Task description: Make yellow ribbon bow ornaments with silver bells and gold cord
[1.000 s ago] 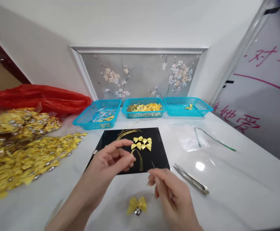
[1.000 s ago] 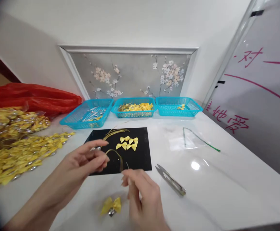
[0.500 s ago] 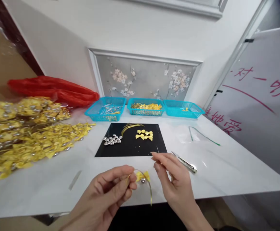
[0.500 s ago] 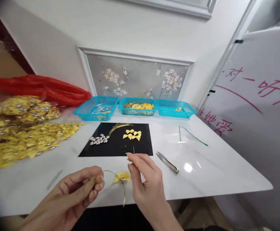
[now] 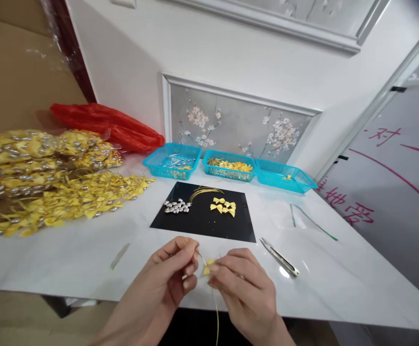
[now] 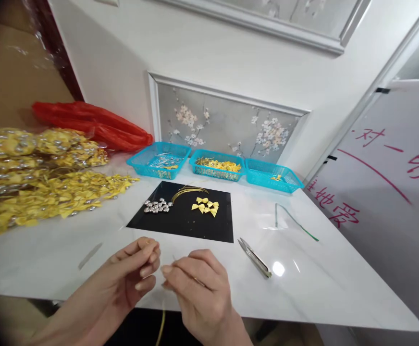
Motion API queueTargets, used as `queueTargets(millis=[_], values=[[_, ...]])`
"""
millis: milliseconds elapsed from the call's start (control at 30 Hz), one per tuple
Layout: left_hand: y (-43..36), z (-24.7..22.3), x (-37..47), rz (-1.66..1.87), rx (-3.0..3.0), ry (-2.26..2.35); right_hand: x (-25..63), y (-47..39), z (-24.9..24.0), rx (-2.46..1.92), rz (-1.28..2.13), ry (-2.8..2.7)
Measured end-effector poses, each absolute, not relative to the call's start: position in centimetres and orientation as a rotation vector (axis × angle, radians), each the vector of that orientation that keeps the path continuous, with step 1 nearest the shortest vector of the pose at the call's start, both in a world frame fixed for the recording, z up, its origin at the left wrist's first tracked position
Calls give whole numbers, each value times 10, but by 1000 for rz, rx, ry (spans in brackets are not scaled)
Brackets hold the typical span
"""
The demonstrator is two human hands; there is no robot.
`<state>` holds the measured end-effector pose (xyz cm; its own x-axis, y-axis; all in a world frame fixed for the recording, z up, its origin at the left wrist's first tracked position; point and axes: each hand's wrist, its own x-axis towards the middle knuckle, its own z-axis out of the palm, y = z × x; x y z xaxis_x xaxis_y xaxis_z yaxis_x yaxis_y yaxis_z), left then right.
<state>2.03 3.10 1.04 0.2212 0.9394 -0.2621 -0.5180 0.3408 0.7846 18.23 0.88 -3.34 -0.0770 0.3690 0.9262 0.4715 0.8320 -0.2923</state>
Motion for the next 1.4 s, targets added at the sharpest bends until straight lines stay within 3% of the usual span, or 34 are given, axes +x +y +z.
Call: queueTargets(millis=[200,567,800,1067,1400], values=[[25,-5,33,1223,657,903,170,4,-36,-730,167,-1491],[25,-2,31,1196,434,888,180,3,-50,-742,142,-1610],[21,-10,37,1291,644,943,150,-5,-52,-741,366,-1389],[24,-19,36,1346,804,1011,136,-10,-51,-744,26,-1565],[15,-9,31,1349,875,916,147,-8,-53,-876,761,-1071]])
